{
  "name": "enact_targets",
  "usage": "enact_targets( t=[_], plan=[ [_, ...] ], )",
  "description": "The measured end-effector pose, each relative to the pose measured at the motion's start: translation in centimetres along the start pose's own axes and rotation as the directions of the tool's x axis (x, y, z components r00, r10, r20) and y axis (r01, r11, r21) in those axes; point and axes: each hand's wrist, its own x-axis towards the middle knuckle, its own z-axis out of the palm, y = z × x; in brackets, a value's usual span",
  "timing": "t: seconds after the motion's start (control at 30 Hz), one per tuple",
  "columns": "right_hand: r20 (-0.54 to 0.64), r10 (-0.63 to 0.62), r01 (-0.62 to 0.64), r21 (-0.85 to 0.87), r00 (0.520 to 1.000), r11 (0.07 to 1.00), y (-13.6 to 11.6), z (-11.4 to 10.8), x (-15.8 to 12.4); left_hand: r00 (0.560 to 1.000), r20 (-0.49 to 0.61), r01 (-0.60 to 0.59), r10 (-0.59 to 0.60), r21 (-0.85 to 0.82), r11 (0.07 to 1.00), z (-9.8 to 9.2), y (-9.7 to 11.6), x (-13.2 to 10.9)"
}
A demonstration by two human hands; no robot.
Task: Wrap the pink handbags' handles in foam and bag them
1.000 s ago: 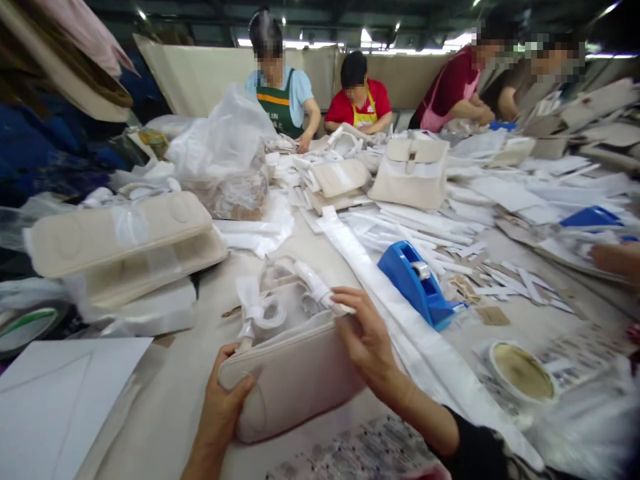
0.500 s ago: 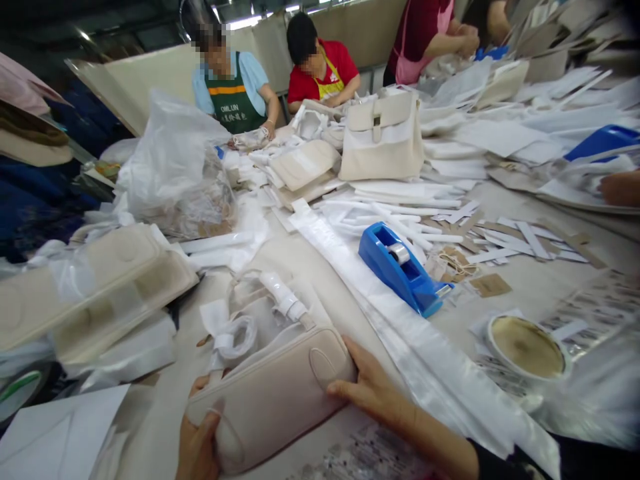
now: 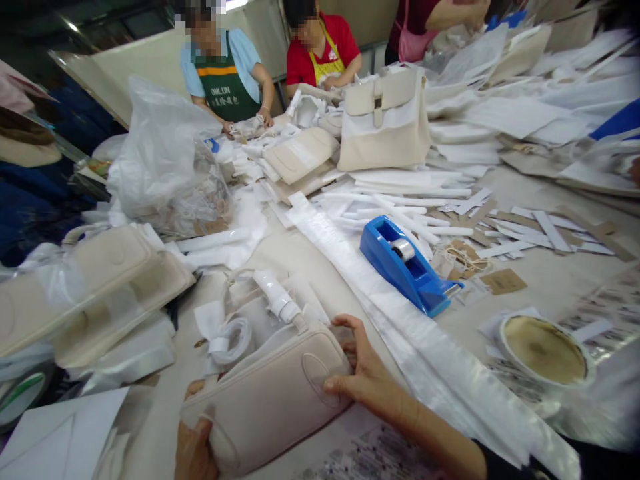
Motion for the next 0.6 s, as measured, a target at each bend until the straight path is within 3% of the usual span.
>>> enact_targets(
  t=[0.07, 0.23, 0.37, 0.43, 0.53, 0.6],
  plan=[
    [0.007, -0.020, 0.021, -0.145, 1.000, 0.989, -1.2, -0.2, 0.6, 1.000, 0.003, -0.012, 0.012, -0.022, 1.000, 0.0, 0.0, 0.1],
    [0.191, -0.068, 0.136, -0.370, 0.979, 0.919, -4.1, -0.3, 2.9, 0.997, 0.076, -0.017, 0.024, -0.100, 0.995, -0.1, 0.1, 0.0],
    [0.143, -0.057, 0.133, -0.601, 0.988, 0.788, -5.5, -0.5, 4.0, 0.972, 0.215, -0.053, 0.089, -0.167, 0.984, -0.8, 0.4, 0.3],
    [0.175, -0.063, 0.153, -0.566, 0.982, 0.810, -5.7, -0.4, 4.3, 0.949, 0.291, -0.070, 0.121, -0.179, 0.981, -1.3, 0.5, 0.7],
    [0.282, -0.089, 0.179, -0.310, 0.955, 0.934, -5.3, 0.3, 4.4, 0.931, 0.341, -0.064, 0.128, -0.194, 0.979, -1.8, 0.4, 1.0],
    [0.256, -0.130, 0.184, -0.202, 0.958, 0.962, -4.6, 0.9, 4.5, 0.932, 0.349, -0.032, 0.100, -0.195, 0.980, -1.8, 0.5, 0.9]
  ],
)
